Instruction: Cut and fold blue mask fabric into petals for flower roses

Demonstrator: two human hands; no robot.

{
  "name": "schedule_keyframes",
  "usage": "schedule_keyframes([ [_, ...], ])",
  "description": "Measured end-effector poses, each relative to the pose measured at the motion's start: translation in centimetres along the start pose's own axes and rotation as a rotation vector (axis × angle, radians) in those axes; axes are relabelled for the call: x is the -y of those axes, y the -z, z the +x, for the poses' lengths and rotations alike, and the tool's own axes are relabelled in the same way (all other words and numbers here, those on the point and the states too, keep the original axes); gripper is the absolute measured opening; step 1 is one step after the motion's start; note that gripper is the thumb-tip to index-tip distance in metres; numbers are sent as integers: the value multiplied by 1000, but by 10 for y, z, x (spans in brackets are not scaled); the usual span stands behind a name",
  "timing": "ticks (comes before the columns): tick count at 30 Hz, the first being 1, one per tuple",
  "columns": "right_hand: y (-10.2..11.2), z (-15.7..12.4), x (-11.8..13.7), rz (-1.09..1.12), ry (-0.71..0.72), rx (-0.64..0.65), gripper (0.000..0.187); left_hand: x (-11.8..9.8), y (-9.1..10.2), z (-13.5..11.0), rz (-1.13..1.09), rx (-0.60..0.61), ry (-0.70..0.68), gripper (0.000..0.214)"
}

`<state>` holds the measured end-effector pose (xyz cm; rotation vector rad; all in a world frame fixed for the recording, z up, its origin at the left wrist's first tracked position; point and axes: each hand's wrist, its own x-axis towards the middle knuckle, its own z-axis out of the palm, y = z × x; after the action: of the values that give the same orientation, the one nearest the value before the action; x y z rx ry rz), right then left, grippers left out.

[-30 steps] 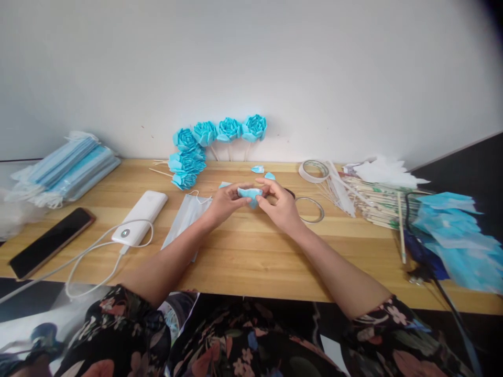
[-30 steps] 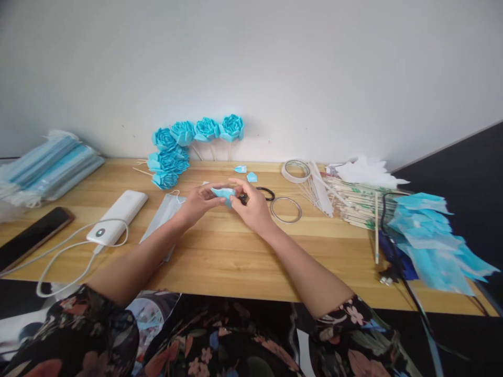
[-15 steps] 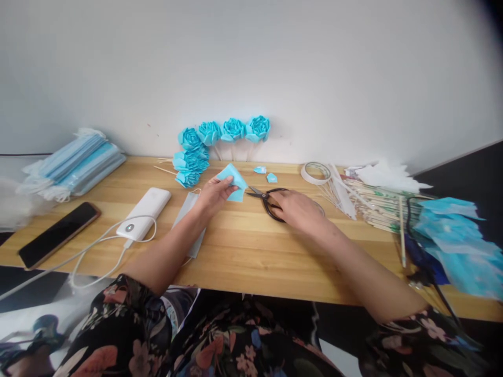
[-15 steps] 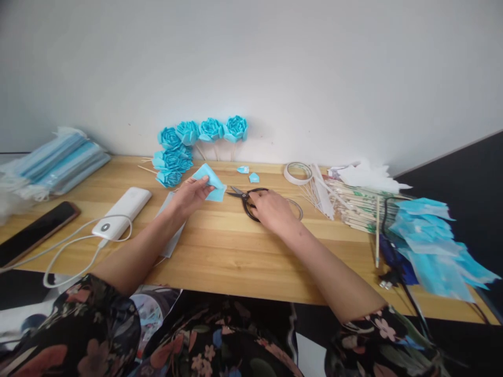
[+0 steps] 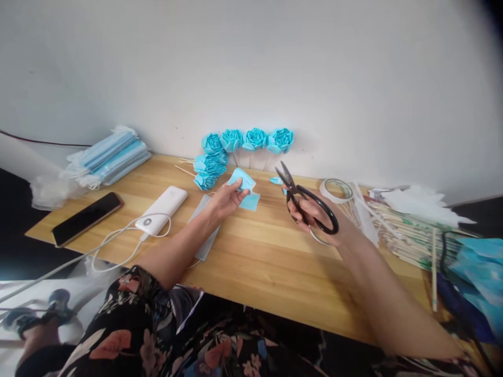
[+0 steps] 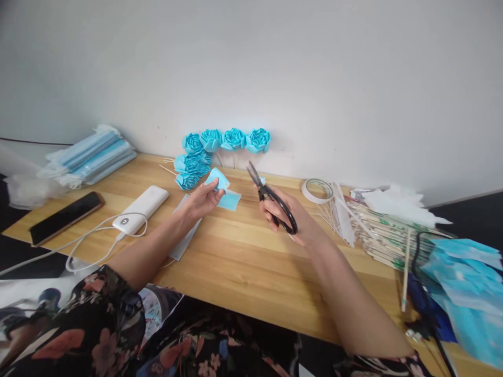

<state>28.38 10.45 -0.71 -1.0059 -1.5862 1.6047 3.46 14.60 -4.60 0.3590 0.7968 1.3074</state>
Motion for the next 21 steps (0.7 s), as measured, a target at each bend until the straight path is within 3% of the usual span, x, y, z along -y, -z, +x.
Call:
schedule_keyframes([
  [3,-18,0,-13,281,-40,109,53,0,0,0,-34,-13,9,19],
  [6,-31,0,-25,381,-68,142,51,1,-1,-1,-17,-20,17,18],
  [21,-35,2,-31,408,-90,125,49,7,3,0,34,78,19,14],
])
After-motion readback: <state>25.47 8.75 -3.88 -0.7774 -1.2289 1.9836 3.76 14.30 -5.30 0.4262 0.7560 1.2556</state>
